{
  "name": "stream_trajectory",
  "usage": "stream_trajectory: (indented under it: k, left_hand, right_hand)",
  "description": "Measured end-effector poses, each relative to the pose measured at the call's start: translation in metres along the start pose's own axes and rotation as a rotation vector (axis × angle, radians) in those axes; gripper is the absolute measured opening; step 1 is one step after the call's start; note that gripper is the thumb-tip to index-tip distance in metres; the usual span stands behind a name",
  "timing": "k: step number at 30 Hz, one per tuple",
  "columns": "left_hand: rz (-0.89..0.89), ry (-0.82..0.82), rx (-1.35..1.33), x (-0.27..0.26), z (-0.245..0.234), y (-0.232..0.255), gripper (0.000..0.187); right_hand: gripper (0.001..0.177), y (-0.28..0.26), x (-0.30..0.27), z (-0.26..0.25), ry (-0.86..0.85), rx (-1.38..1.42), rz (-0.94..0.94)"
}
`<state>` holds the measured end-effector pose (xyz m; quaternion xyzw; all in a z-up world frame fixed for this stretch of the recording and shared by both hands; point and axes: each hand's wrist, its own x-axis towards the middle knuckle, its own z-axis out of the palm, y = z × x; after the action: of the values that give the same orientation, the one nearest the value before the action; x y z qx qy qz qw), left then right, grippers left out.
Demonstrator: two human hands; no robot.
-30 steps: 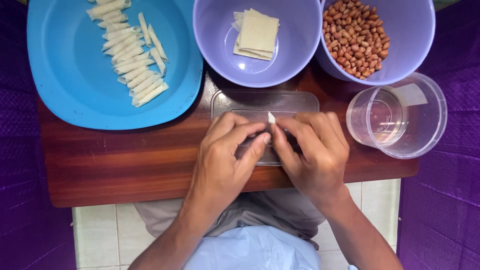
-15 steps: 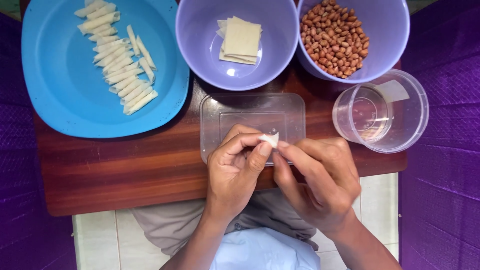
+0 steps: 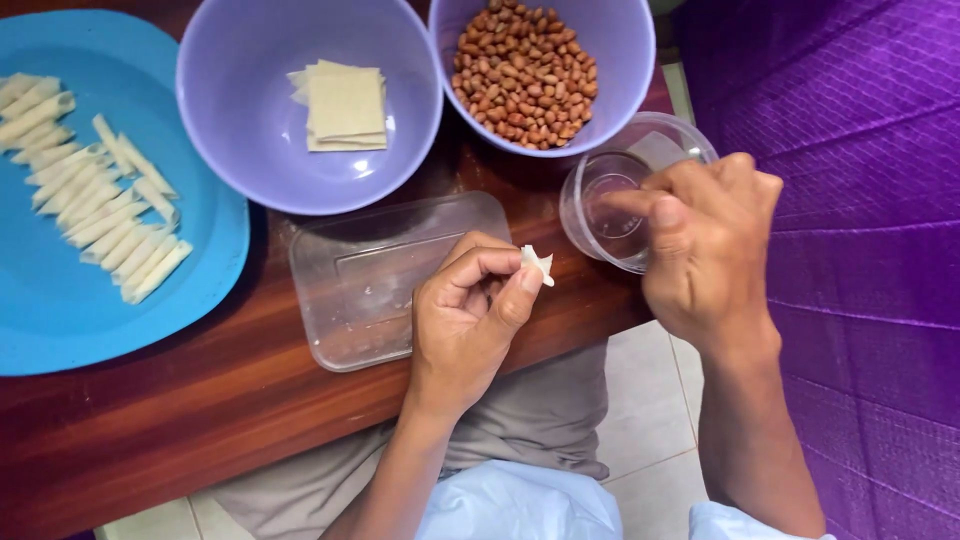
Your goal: A person is manually wrapping individual peanuts in small, square pieces of dough, rolling them into cylindrical shapes on a low wooden table.
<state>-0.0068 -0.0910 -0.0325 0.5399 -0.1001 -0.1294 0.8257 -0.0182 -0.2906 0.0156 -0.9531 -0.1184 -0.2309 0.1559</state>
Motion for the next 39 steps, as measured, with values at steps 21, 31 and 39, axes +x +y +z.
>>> stream_trajectory:
  k: [21, 31, 39]
  left_hand:
    - [0.008, -0.058, 0.123, 0.003, -0.003, -0.004, 0.006]
    - [0.028, -0.039, 0.135, 0.004, -0.002, -0.002, 0.006]
    - [0.046, -0.047, 0.152, 0.004, -0.003, -0.001, 0.009]
  right_hand:
    - [0.048, 0.002, 0.0, 0.001, -0.101, -0.13, 0.055]
    - [0.045, -0.014, -0.01, -0.005, 0.061, 0.191, 0.005]
    - [0.055, -0.028, -0.018, -0.015, 0.093, 0.102, -0.037]
